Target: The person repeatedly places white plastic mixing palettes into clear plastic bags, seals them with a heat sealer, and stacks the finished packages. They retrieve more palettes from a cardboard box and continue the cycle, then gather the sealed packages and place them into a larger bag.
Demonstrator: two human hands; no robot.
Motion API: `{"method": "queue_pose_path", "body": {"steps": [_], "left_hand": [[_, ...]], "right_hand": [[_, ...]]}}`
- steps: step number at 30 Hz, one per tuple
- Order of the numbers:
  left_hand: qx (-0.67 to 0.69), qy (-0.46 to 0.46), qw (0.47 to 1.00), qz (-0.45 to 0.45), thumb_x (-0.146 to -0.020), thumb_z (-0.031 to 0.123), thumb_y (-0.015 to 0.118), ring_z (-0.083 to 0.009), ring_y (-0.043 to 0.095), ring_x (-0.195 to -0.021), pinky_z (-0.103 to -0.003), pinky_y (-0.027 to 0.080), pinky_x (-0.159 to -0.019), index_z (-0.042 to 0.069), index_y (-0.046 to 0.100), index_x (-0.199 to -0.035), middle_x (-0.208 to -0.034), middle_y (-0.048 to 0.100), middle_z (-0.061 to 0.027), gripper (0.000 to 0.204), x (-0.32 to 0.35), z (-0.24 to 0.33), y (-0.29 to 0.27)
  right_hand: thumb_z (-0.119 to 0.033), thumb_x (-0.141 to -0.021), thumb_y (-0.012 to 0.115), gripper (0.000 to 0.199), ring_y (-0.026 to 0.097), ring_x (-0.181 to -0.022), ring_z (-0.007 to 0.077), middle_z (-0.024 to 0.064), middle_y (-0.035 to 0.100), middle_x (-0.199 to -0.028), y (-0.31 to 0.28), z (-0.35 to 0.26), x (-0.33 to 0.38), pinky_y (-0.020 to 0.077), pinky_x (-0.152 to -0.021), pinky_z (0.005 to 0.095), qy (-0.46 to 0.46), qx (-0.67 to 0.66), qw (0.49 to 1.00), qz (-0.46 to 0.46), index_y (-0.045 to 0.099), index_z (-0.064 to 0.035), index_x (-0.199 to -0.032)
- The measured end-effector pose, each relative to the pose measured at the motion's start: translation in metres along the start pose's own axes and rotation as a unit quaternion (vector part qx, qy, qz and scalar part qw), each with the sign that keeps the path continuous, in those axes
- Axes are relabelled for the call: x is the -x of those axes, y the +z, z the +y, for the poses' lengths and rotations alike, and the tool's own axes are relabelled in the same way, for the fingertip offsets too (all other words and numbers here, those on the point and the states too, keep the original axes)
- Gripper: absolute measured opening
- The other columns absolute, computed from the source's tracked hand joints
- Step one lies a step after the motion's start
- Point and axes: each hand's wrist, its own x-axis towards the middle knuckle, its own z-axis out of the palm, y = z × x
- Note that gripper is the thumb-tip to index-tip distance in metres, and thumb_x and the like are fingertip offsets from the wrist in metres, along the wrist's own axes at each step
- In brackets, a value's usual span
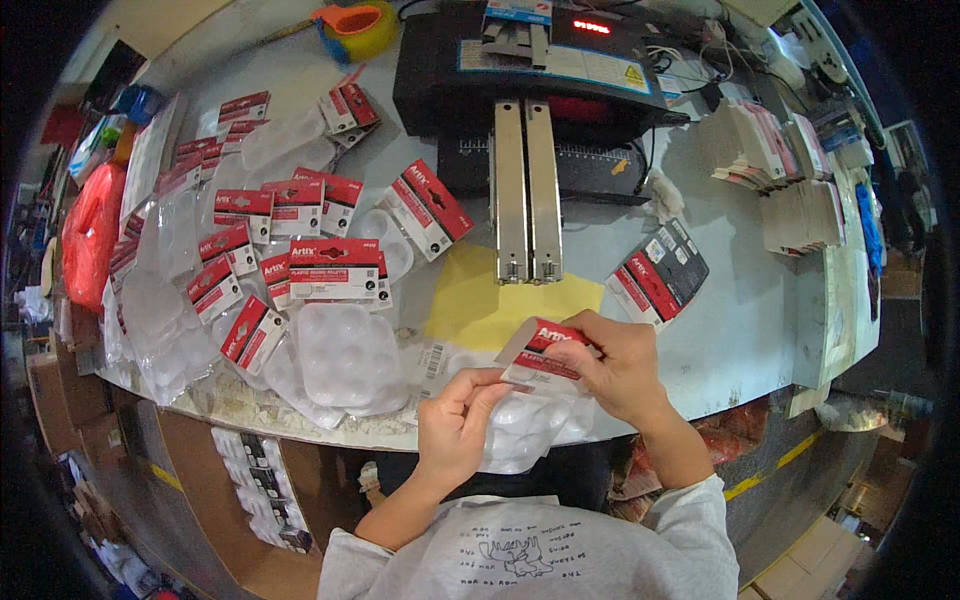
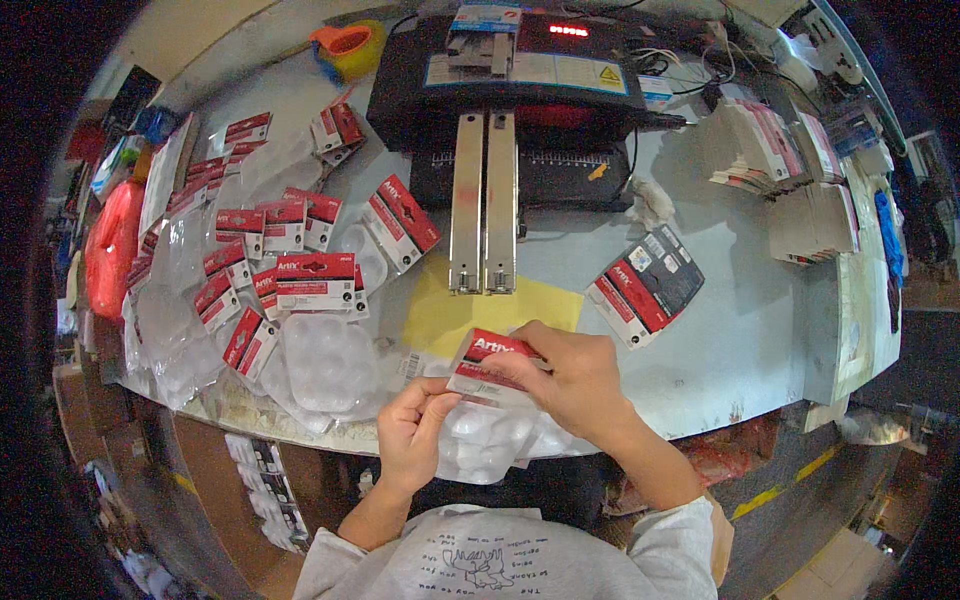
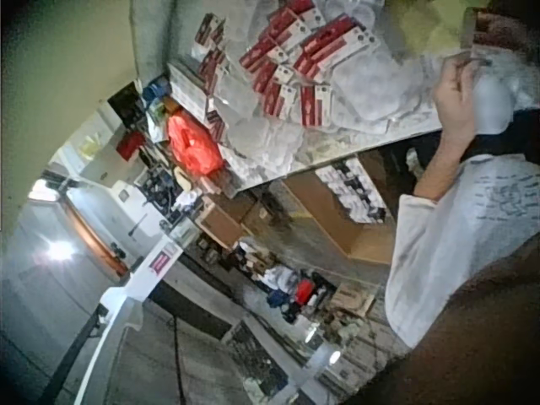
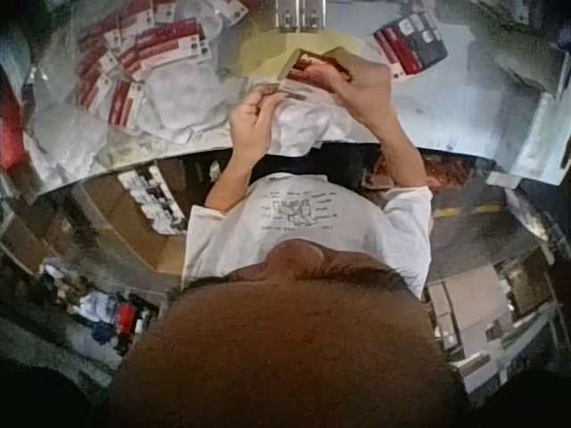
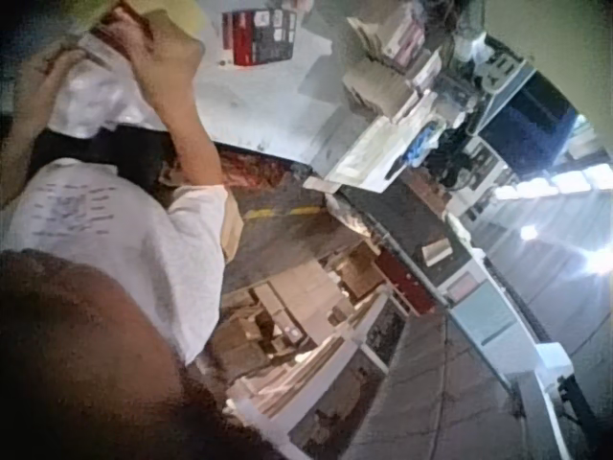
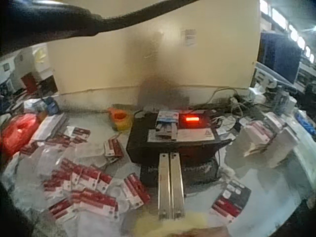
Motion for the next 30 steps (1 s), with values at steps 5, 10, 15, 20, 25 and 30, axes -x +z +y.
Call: {"method": "queue_pose_path", "body": {"steps": [5,10,15,20,25,30], "left_hand": [[-0.005,0.009,1.000,-0.008,-0.091,0.007,0.054,-0.0077,0.059,-0.075,-0.021,0.046,-0.068,-0.004,0.061,-0.092,-0.087,0.069,-0.0089,0.013,-0.002,-0.003,-0.002],[-0.123,-0.041,0.992,0.007,-0.090,0.007,0.057,-0.0058,0.055,-0.072,-0.021,0.044,-0.065,-0.003,0.060,-0.088,-0.079,0.066,-0.0044,0.011,0.000,-0.005,-0.005],[-0.103,0.023,0.994,0.025,-0.088,0.013,0.062,-0.0039,0.042,-0.051,-0.022,0.037,-0.047,0.001,0.063,-0.086,-0.057,0.056,-0.0021,0.012,-0.001,-0.006,-0.001],[-0.160,0.052,0.985,0.046,-0.090,0.015,0.060,-0.0036,0.040,-0.052,-0.022,0.035,-0.047,0.001,0.064,-0.085,-0.056,0.053,-0.0011,0.015,0.000,-0.007,0.002],[-0.112,0.051,0.981,0.149,-0.091,0.017,0.058,-0.0042,0.040,-0.057,-0.021,0.034,-0.050,-0.002,0.064,-0.085,-0.061,0.051,0.0015,0.021,-0.008,-0.011,-0.003],[-0.076,0.023,0.986,0.147,-0.093,0.018,0.057,-0.0048,0.039,-0.059,-0.021,0.033,-0.052,-0.003,0.062,-0.082,-0.063,0.051,0.0022,0.025,-0.013,-0.017,-0.005]], "right_hand": [[-0.028,-0.074,0.075,0.027,0.059,-0.049,0.0189,0.0106,0.063,-0.063,-0.001,-0.003,0.004,0.0438,-0.046,0.0277,0.014,-0.062,0.998,0.030,0.067,-0.0032,-0.078],[-0.026,-0.074,0.076,0.025,0.058,-0.048,0.0186,0.0099,0.062,-0.063,0.000,-0.001,0.003,0.0433,-0.046,0.0277,0.009,-0.071,0.997,-0.011,0.067,-0.0033,-0.077],[-0.028,-0.073,0.076,0.026,0.057,-0.047,0.0196,0.0099,0.061,-0.062,0.000,0.003,0.006,0.0431,-0.045,0.0280,-0.007,-0.040,0.999,-0.037,0.067,-0.0047,-0.077],[-0.025,-0.076,0.074,0.023,0.057,-0.048,0.0181,0.0105,0.063,-0.066,-0.005,0.007,0.001,0.0446,-0.047,0.0266,-0.020,-0.045,0.998,-0.030,0.068,-0.0035,-0.082],[-0.019,-0.080,0.069,0.022,0.058,-0.052,0.0114,0.0077,0.066,-0.071,-0.017,0.019,0.009,0.0476,-0.051,0.0245,0.260,-0.207,0.939,-0.087,0.068,0.0010,-0.089],[-0.016,-0.090,0.059,0.022,0.060,-0.056,0.0101,0.0073,0.065,-0.071,-0.012,0.034,0.027,0.0474,-0.050,0.0209,0.273,-0.340,0.877,-0.203,0.068,0.0044,-0.087]]}}
